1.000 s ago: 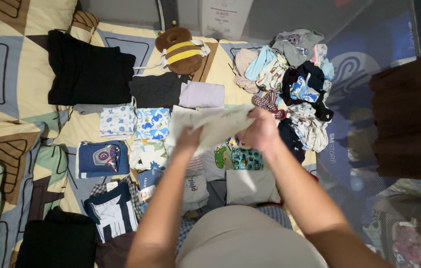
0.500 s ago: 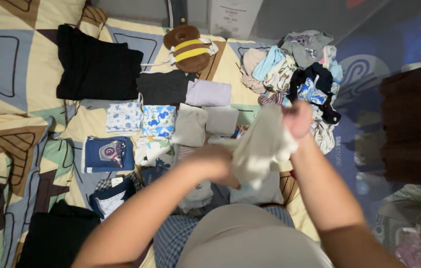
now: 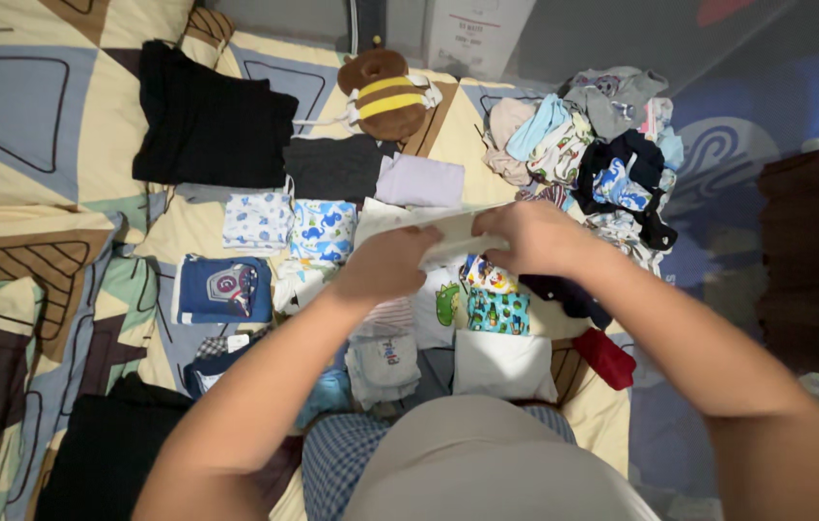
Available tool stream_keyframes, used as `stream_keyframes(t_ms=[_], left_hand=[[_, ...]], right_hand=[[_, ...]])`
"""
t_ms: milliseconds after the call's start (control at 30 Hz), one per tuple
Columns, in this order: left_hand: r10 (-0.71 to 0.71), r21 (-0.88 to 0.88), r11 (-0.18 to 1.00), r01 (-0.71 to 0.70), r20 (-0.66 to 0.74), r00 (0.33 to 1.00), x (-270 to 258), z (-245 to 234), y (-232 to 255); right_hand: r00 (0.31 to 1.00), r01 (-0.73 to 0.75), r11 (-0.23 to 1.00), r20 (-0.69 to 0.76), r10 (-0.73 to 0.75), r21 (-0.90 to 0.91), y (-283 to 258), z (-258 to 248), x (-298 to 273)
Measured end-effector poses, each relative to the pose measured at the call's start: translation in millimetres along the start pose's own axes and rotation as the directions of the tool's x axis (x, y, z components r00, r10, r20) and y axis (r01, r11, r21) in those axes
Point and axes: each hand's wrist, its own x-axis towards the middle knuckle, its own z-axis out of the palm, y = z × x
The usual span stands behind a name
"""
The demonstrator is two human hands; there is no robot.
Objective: The person sits on a bed covered with piles of baby clothes and folds small garments one at a time by hand, smoothing and squaring each item and placing it onto sorted piles on the bed. They pick items from an unfolded pile, fold them, and arrange the folded pieces into grouped stacks.
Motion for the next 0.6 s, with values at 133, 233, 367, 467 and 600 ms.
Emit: stream_keyframes(t_ms=[133, 233, 367, 467, 600], left_hand=[[0.122, -0.045, 0.991, -0.125, -0.047, 0.991, -11, -21, 16], [0.205, -0.071, 0.975, -0.209, -0.066, 0.977, -17, -30, 19], [0.393, -0.016, 0.908, -0.418, -0.31, 0.866, -24, -40, 16], [0.631, 0.247, 0.77, -0.589, -0.436, 0.642, -29, -44, 16], [0.595, 0.335, 0.803, -0.493, -0.5, 0.63, -32, -46, 19]], right_hand=[[0.992, -0.061, 0.998, 0.112, 0.058, 0.03, -10, -26, -4], [0.991, 0.082, 0.982, 0.089, -0.098, 0.171, -27, -39, -8], [0.914, 0.366, 0.85, 0.025, -0.404, 0.379, -43, -52, -19], [0.871, 0.48, 0.795, -0.094, -0.482, 0.372, -47, -61, -25], [0.806, 0.571, 0.814, -0.258, -0.532, 0.107, -52, -70, -23]])
